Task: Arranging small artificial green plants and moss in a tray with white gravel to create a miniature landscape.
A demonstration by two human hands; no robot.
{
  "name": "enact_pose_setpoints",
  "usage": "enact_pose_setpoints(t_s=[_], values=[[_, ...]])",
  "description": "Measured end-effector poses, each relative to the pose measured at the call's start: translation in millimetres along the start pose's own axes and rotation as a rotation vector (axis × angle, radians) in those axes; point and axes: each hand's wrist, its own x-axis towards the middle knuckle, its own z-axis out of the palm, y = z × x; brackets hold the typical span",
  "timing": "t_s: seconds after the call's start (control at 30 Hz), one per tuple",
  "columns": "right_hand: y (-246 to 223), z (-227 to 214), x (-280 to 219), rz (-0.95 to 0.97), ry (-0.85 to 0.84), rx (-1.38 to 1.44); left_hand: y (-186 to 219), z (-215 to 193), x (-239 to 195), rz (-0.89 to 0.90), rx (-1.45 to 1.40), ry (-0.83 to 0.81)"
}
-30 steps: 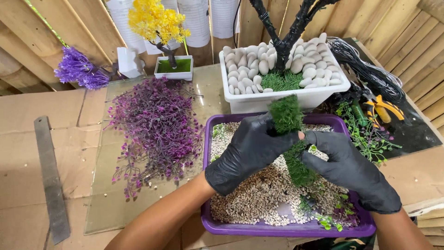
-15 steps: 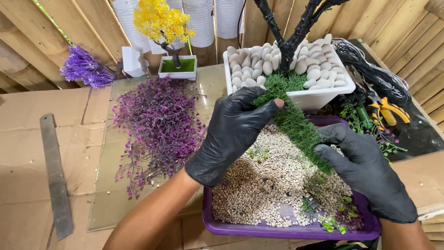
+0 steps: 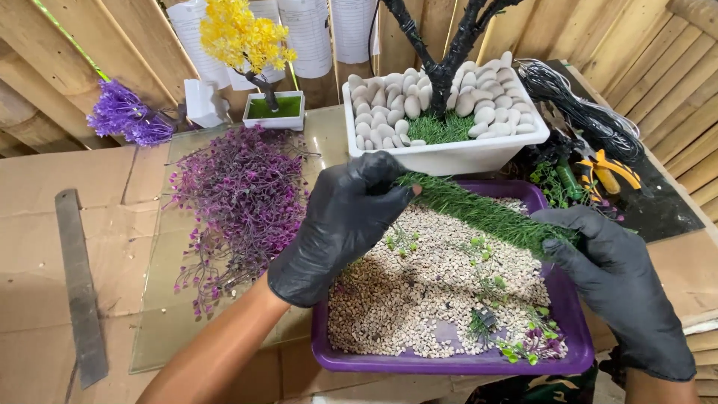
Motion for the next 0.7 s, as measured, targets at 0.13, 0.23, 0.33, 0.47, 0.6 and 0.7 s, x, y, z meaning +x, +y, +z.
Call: enact_pose_setpoints(t_s=[0.13,0.23,0.33,0.47,0.6,0.7], values=[[21.7,-6.8,-10.1,-0.064,0.028,0.110,-15.4,-3.9,-18.0,0.217,0.404,-0.127],[23.5,-6.9,-8.5,-0.229,0.052,-0.066,-29.1,-9.5,-28.4,0.339,0.410,-0.130],[23.1,-8.0,-3.1,-0.326,0.069,-0.135,-34.8,-4.2,-33.0,0.244,0.435,-0.168],[11.0,-15.2,-6.6,-0.386,0.051,-0.176,-41.5,3.3,-42.0,0.214,0.590,-0.212],[17.2,-15.2,-16.9,-0.223,0.132,-0.164,-18.5,-0.3,-38.3,0.115,0.406,-0.226],[20.5,-13.7,-21.1,-0.354,0.107,-0.118,-4.5,-0.4,-41.6,-0.071,0.149,-0.311]])
